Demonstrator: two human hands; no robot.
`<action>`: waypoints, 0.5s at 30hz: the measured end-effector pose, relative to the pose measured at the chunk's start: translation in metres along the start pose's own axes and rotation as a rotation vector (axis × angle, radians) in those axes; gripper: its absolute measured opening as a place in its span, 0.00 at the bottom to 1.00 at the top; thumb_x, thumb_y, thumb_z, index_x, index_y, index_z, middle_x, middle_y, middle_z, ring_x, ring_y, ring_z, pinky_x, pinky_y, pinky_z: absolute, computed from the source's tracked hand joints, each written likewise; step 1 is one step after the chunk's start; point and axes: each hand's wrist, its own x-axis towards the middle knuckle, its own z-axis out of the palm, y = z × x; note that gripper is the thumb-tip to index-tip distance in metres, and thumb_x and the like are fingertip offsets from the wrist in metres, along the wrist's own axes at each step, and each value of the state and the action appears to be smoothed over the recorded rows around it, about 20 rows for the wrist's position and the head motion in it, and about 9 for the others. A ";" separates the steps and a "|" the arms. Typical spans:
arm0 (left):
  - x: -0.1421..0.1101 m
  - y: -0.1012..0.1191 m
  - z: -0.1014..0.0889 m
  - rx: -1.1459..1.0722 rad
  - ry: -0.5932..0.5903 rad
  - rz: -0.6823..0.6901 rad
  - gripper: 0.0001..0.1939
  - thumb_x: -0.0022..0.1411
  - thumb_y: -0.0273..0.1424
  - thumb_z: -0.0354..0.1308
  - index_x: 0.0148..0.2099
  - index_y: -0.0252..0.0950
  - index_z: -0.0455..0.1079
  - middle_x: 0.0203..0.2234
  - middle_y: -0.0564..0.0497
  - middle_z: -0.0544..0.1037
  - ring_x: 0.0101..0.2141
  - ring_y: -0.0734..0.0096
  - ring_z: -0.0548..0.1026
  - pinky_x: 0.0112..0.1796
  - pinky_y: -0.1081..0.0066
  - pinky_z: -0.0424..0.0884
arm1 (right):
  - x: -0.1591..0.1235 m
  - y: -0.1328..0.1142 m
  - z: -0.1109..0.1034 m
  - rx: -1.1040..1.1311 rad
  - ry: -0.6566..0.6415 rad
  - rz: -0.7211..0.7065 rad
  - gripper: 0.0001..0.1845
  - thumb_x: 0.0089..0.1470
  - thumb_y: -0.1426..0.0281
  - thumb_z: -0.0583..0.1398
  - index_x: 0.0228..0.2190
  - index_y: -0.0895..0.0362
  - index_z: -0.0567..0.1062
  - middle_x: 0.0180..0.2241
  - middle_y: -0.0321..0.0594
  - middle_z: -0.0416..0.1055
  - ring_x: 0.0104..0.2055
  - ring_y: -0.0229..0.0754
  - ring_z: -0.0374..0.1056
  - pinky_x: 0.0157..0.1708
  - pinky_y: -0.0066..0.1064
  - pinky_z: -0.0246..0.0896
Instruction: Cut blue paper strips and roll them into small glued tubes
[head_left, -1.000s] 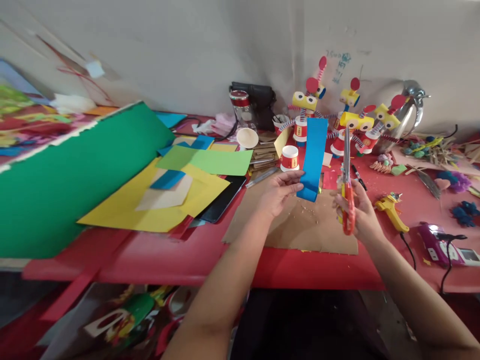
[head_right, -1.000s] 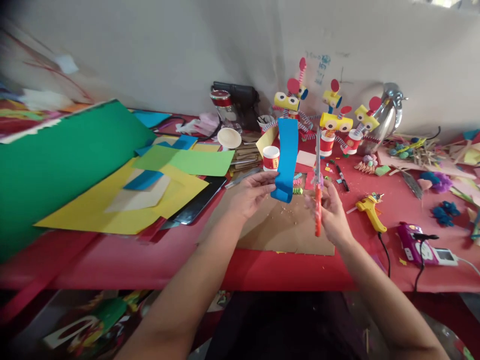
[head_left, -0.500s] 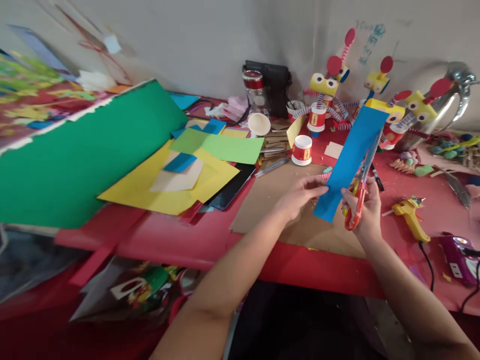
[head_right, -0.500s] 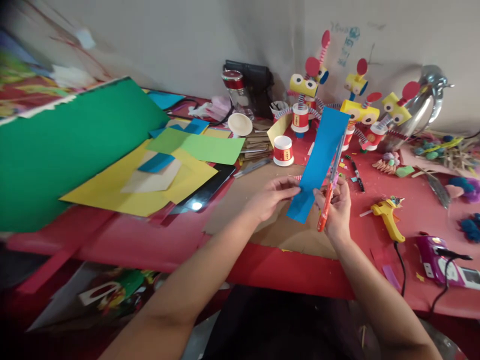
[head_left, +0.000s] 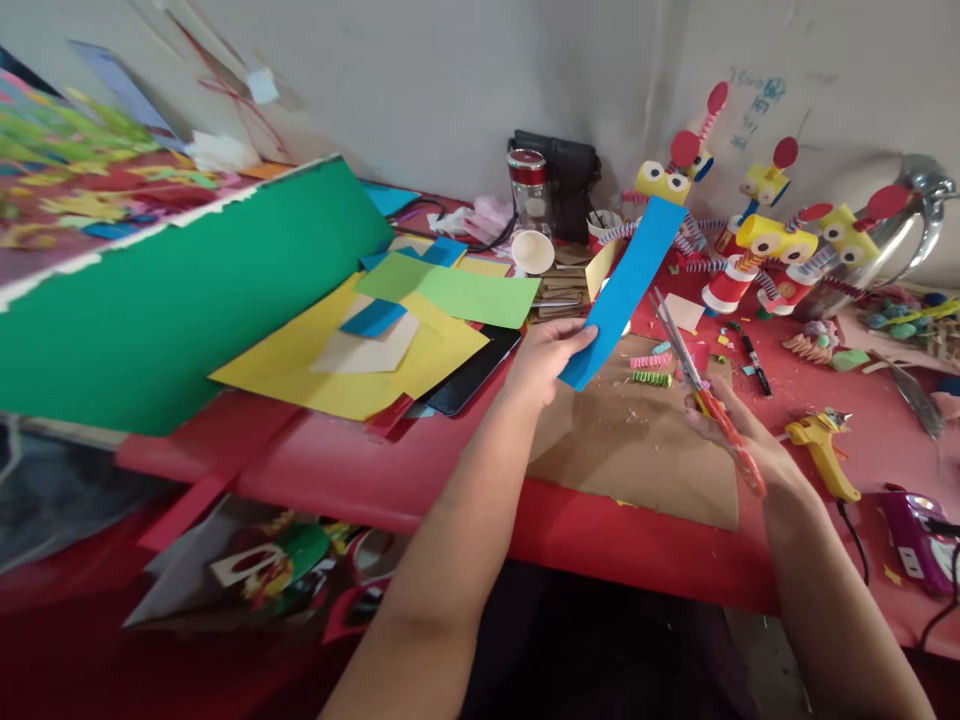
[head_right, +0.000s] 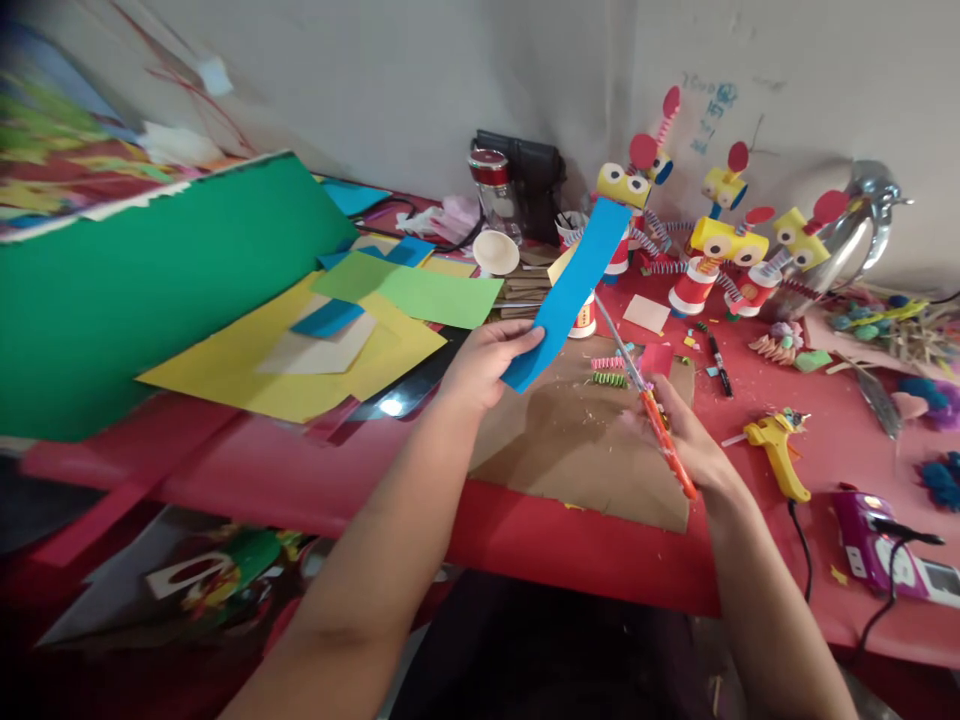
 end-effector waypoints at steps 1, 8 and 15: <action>0.001 0.002 -0.003 0.004 0.004 0.003 0.15 0.41 0.39 0.73 0.32 0.38 0.79 0.30 0.51 0.82 0.34 0.66 0.77 0.39 0.66 0.71 | -0.002 -0.003 -0.004 -0.023 -0.058 0.004 0.20 0.49 0.51 0.65 0.40 0.47 0.72 0.30 0.35 0.63 0.32 0.43 0.61 0.31 0.36 0.63; -0.006 0.005 -0.001 0.046 -0.122 -0.032 0.14 0.44 0.37 0.72 0.35 0.38 0.80 0.30 0.50 0.82 0.29 0.69 0.76 0.36 0.66 0.71 | -0.008 -0.015 -0.010 -0.073 -0.215 -0.003 0.29 0.50 0.43 0.58 0.46 0.47 0.74 0.30 0.38 0.66 0.29 0.43 0.61 0.30 0.37 0.63; -0.013 0.006 0.002 0.151 -0.227 -0.017 0.12 0.47 0.37 0.70 0.35 0.37 0.80 0.31 0.48 0.82 0.31 0.66 0.76 0.36 0.65 0.71 | -0.013 -0.015 -0.010 0.034 -0.277 0.035 0.31 0.52 0.42 0.57 0.50 0.46 0.70 0.30 0.36 0.65 0.27 0.42 0.60 0.28 0.37 0.63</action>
